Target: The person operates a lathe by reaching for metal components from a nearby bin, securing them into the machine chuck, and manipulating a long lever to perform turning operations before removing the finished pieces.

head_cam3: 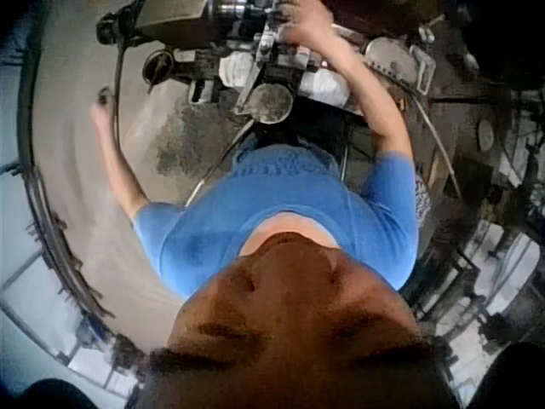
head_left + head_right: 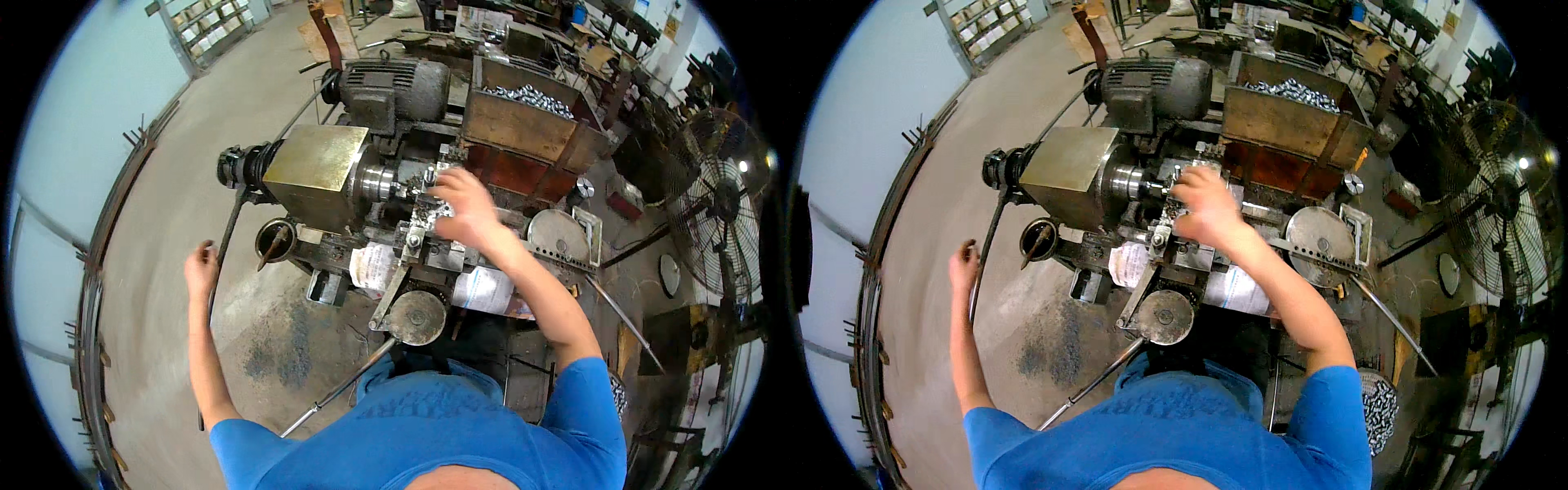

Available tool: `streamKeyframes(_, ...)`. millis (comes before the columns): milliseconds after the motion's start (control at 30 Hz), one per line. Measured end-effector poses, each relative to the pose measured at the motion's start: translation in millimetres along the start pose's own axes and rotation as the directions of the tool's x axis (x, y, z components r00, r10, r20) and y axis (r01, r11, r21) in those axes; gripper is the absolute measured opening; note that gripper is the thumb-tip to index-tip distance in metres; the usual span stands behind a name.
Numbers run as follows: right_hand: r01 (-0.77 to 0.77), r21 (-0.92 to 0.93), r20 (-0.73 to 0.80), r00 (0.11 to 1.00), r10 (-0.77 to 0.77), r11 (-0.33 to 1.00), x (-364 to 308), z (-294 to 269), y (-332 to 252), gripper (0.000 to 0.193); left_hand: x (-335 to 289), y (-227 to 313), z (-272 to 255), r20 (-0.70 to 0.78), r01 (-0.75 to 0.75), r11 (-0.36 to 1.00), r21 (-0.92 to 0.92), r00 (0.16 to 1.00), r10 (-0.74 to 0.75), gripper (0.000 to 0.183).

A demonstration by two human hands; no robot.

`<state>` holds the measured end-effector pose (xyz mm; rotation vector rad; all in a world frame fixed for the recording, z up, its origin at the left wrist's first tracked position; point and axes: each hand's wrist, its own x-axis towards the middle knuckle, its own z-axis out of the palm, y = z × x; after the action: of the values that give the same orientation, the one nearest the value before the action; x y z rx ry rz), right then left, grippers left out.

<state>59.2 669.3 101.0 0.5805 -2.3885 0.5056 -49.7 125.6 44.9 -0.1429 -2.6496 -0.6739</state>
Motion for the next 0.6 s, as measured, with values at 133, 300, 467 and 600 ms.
streamKeyframes(133, 0.037, -0.394, 0.541, 0.817, 0.199, 0.918, 57, 57, -11, 0.026, -37, -13, -31, 0.111, 0.373, 0.889, 0.264, 0.904, -0.413, 0.033)
streamKeyframes(300, 0.019, -0.336, 0.612, 0.764, 0.203, 0.942, 63, 77, -6, 0.024, -121, 10, 6, -0.033, 0.312, 0.904, 0.294, 0.948, -0.316, 0.042)
streamKeyframes(467, 0.035, -0.405, 0.618, 0.747, 0.245, 0.914, 63, 82, -6, 0.021, -130, 59, 8, 0.021, 0.317, 0.893, 0.319, 0.94, -0.341, 0.039)
streamKeyframes(600, 0.087, -0.448, 0.617, 0.751, 0.237, 0.89, 62, 68, -11, 0.02, -120, 56, -9, 0.276, 0.456, 0.89, -0.007, 0.856, -0.437, 0.028)
